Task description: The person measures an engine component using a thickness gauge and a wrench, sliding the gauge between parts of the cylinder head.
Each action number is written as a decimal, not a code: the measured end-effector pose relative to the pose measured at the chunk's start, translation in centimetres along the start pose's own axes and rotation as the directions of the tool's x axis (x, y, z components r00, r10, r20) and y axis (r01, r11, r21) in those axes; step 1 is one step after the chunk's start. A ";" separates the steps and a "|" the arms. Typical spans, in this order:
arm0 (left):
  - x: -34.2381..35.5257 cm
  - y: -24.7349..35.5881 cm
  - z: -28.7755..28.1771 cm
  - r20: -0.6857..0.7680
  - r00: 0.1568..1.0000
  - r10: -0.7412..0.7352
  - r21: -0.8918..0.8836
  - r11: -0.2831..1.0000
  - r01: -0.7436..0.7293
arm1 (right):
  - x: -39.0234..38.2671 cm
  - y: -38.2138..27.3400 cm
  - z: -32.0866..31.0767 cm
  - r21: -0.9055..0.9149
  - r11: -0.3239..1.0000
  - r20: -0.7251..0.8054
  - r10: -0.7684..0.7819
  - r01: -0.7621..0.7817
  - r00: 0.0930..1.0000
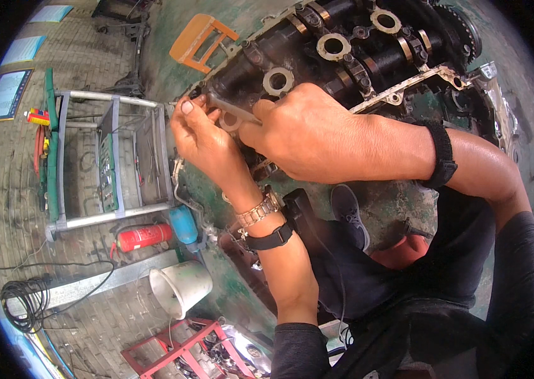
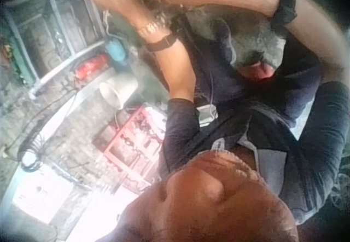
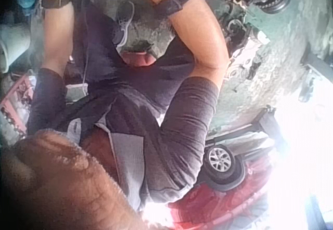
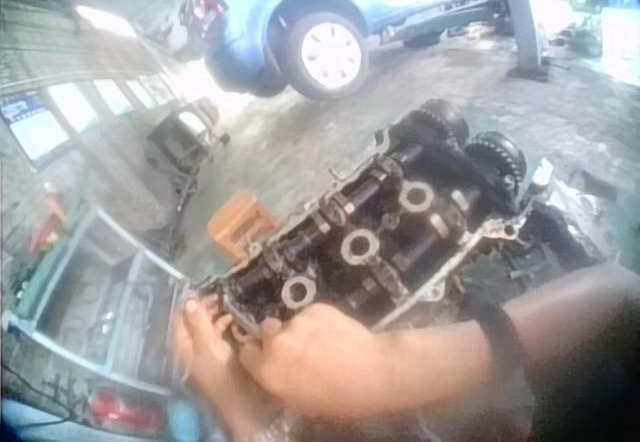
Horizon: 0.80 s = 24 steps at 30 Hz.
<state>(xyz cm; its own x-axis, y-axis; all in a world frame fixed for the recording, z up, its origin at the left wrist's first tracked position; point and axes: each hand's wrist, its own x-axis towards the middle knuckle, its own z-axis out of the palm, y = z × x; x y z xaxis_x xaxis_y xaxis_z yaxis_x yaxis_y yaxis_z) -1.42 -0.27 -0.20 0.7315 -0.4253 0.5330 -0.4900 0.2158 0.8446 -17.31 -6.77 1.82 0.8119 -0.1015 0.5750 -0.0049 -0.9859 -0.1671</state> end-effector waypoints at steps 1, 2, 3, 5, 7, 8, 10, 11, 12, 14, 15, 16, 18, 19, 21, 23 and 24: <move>0.0 0.0 0.0 0.000 1.000 0.000 0.002 1.000 0.000 | 0.0 0.0 0.0 0.001 1.000 0.005 0.002 -0.002 1.000; -0.1 0.0 0.0 0.004 1.000 0.014 0.013 1.000 -0.014 | 0.0 0.0 0.0 0.002 1.000 0.010 0.004 -0.004 1.000; -0.1 0.0 0.0 0.000 1.000 0.001 0.002 1.000 -0.001 | 0.0 0.0 0.0 0.003 1.000 0.015 0.007 -0.007 1.000; -0.1 0.0 0.0 0.005 1.000 0.010 0.004 1.000 -0.010 | 0.0 0.0 0.1 -0.005 1.000 0.034 0.015 -0.015 0.999; 0.0 -0.1 0.0 -0.007 1.000 -0.008 -0.017 1.000 0.008 | 0.0 0.0 0.1 -0.009 1.000 0.037 0.017 -0.017 0.999; 0.0 -0.2 0.0 -0.012 1.000 -0.009 -0.018 1.000 0.009 | 0.0 0.0 0.1 -0.009 1.000 0.030 0.014 -0.014 0.999; 0.1 -0.3 0.0 -0.016 1.000 -0.020 -0.025 0.999 0.020 | 0.0 0.0 0.1 -0.001 1.000 0.025 0.014 -0.014 1.000; 0.1 -0.3 -0.1 -0.018 1.000 -0.023 -0.015 1.000 0.023 | 0.0 0.0 0.1 0.007 1.000 0.026 0.015 -0.016 1.000; 0.1 -0.4 -0.1 -0.014 1.000 -0.023 -0.025 0.999 0.023 | 0.0 0.0 0.1 0.016 1.000 0.027 0.017 -0.017 0.999; 0.1 -0.4 -0.1 -0.008 1.000 -0.020 -0.022 1.000 0.020 | 0.0 0.0 0.0 0.018 1.000 0.030 0.017 -0.018 0.999; 0.1 -0.3 -0.1 -0.004 1.000 -0.019 -0.028 0.999 0.019 | 0.0 0.0 0.0 0.019 1.000 0.031 0.017 -0.018 0.999; 0.1 -0.3 -0.1 -0.002 1.000 -0.016 -0.030 0.999 0.015 | 0.0 0.0 0.0 0.012 1.000 0.031 0.015 -0.015 0.999; 0.1 -0.3 0.0 -0.004 1.000 -0.014 -0.029 0.999 0.013 | 0.0 0.0 0.0 -0.010 1.000 0.037 0.012 -0.012 0.999; 0.1 -0.2 0.0 -0.007 1.000 -0.014 -0.026 1.000 0.014 | 0.0 0.0 0.0 0.006 1.000 0.026 0.013 -0.013 1.000; 0.1 -0.2 0.0 -0.011 1.000 -0.012 -0.021 1.000 0.012 | 0.0 0.0 0.0 0.019 1.000 0.019 0.016 -0.016 1.000; 0.2 -0.3 0.0 -0.010 1.000 -0.001 -0.016 1.000 0.001 | 0.0 0.0 0.0 0.023 1.000 0.002 0.010 -0.010 1.000; 0.2 -0.3 0.0 -0.011 1.000 -0.003 -0.015 1.000 0.002 | 0.0 0.0 0.0 0.025 1.000 -0.006 0.007 -0.006 1.000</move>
<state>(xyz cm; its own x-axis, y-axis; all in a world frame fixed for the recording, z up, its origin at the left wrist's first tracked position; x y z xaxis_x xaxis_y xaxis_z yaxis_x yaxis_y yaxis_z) -1.08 -0.40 -0.36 0.7378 -0.4164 0.5313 -0.4810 0.2279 0.8466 -17.33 -6.77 1.77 0.8083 -0.1087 0.5787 0.0048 -0.9816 -0.1911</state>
